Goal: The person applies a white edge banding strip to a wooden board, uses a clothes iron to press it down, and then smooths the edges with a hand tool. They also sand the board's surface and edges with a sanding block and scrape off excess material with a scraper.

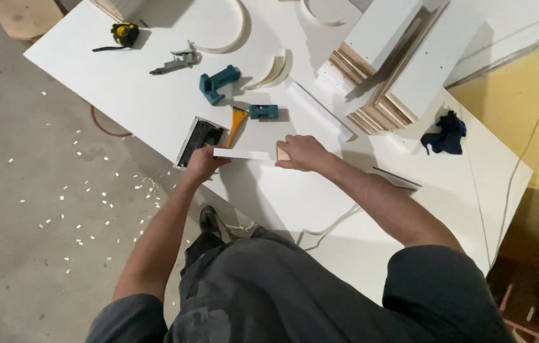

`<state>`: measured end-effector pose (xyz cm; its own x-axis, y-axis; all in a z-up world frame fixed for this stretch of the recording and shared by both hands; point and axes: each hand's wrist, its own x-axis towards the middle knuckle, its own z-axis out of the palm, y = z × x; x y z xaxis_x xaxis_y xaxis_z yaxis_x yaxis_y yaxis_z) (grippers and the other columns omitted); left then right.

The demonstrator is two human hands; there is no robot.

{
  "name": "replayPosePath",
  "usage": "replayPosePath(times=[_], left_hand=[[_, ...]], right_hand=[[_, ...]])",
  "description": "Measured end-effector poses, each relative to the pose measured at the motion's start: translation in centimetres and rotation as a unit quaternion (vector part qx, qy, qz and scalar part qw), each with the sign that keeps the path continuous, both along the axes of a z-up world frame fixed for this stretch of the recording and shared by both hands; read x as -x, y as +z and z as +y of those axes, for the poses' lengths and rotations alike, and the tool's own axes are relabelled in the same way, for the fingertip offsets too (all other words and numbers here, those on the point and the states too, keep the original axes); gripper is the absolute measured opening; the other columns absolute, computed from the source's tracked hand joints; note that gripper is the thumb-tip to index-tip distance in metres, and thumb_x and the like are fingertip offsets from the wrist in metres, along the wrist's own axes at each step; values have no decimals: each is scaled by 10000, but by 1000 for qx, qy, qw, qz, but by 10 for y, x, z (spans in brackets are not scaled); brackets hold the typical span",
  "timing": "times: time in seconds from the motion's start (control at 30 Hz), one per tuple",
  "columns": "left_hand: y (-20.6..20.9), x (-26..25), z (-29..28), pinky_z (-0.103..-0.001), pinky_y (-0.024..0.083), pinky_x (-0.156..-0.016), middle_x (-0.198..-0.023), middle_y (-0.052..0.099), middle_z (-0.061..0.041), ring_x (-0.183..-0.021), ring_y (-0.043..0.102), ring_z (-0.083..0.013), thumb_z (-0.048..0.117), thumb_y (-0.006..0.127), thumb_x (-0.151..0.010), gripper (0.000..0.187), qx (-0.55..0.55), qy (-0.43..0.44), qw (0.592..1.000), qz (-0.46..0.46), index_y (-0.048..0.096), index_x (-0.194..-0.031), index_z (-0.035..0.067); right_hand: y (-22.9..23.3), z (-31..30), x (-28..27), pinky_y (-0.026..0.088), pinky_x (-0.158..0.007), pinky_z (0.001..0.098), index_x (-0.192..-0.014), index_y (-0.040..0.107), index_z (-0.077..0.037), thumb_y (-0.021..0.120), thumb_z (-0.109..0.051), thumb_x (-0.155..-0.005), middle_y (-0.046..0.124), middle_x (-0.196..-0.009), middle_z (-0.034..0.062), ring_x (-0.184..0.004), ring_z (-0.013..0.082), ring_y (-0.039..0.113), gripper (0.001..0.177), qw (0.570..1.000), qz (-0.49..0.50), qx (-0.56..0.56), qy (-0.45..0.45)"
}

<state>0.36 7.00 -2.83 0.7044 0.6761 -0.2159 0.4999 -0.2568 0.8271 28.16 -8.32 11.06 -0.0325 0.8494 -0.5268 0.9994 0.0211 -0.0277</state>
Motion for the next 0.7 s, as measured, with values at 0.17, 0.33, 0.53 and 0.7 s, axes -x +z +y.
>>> replayPosePath(times=[0.17,0.33,0.53,0.7], left_hand=[[4,1,-1,-476,540,-826,-938,779,-109,-978,715,-385,352,871,-799,307,54,19,998,-35,800,-1050,189],[5,0,0,-557,528,-823,-946,765,-141,-1001,690,-420,400,845,-802,344,32,-7,999,-15,780,-1043,163],[-10,3,1,-520,543,-796,-864,768,-80,-938,712,-378,381,807,-817,256,17,-10,1000,-3,791,-970,178],[27,1,-3,-601,509,-775,-846,737,-225,-909,690,-477,248,796,-828,267,-38,-28,999,-1,749,-949,14]], right_hand=[[8,46,58,570,-797,528,-1334,601,-78,503,-624,-972,635,-1023,153,-967,371,694,663,997,44,-50,41],[-3,85,103,561,-755,593,-1308,589,-104,545,-563,-954,626,-992,162,-928,422,699,581,992,53,-93,67],[-3,93,130,569,-741,549,-1240,608,-53,537,-586,-965,627,-1016,188,-922,421,702,604,982,84,-154,65],[10,69,132,585,-665,462,-1282,595,-29,560,-511,-989,583,-955,131,-850,355,698,565,979,21,-182,88]])
